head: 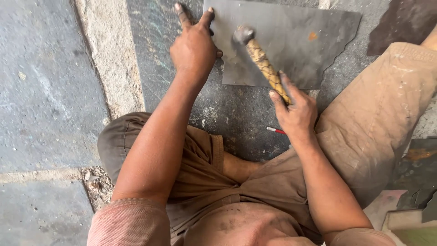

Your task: The person sits on a tiled floor and uses a hammer and chisel to shape and cut metal sheets. They repeatedly position the chisel along the edges of the metal and strike it with the hammer to create cuts and bends. The person also inspects the metal pieces by holding them up and turning them over.

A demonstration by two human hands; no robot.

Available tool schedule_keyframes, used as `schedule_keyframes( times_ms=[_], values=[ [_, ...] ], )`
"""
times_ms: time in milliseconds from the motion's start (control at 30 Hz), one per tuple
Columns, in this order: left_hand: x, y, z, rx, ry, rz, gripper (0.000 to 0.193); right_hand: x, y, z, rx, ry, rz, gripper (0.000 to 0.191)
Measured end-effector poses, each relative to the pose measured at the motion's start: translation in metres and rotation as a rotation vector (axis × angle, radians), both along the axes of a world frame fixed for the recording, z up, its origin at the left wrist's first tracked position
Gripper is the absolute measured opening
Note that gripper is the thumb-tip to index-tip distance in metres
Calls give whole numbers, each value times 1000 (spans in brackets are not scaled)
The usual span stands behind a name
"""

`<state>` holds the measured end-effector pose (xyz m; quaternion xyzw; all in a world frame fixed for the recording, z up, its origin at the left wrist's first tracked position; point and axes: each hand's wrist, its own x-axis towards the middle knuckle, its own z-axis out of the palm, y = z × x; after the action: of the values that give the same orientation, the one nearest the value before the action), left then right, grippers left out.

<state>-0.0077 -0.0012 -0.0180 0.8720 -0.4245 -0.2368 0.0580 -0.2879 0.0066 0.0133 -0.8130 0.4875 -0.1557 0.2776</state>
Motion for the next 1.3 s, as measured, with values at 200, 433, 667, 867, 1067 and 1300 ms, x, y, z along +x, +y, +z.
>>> schedule_keyframes(
  times_ms=[200,433,667,867,1067,1300],
  values=[
    [0,1,-1,18,58,19,83,-4,4,-1,6,-74,-9,51],
    [1,-1,1,-7,17,5,85,-7,11,1,-61,-60,29,50],
    [0,0,-1,-6,23,6,89,-11,16,-6,-62,-12,45,50],
    [-1,2,-3,-11,56,24,90,-17,20,-6,58,-11,-35,51],
    [-3,-1,-4,-24,66,29,93,-23,23,-9,36,-74,-11,50],
    [-6,-4,-6,14,88,24,89,-31,24,-9,-64,-41,47,48]
  ],
)
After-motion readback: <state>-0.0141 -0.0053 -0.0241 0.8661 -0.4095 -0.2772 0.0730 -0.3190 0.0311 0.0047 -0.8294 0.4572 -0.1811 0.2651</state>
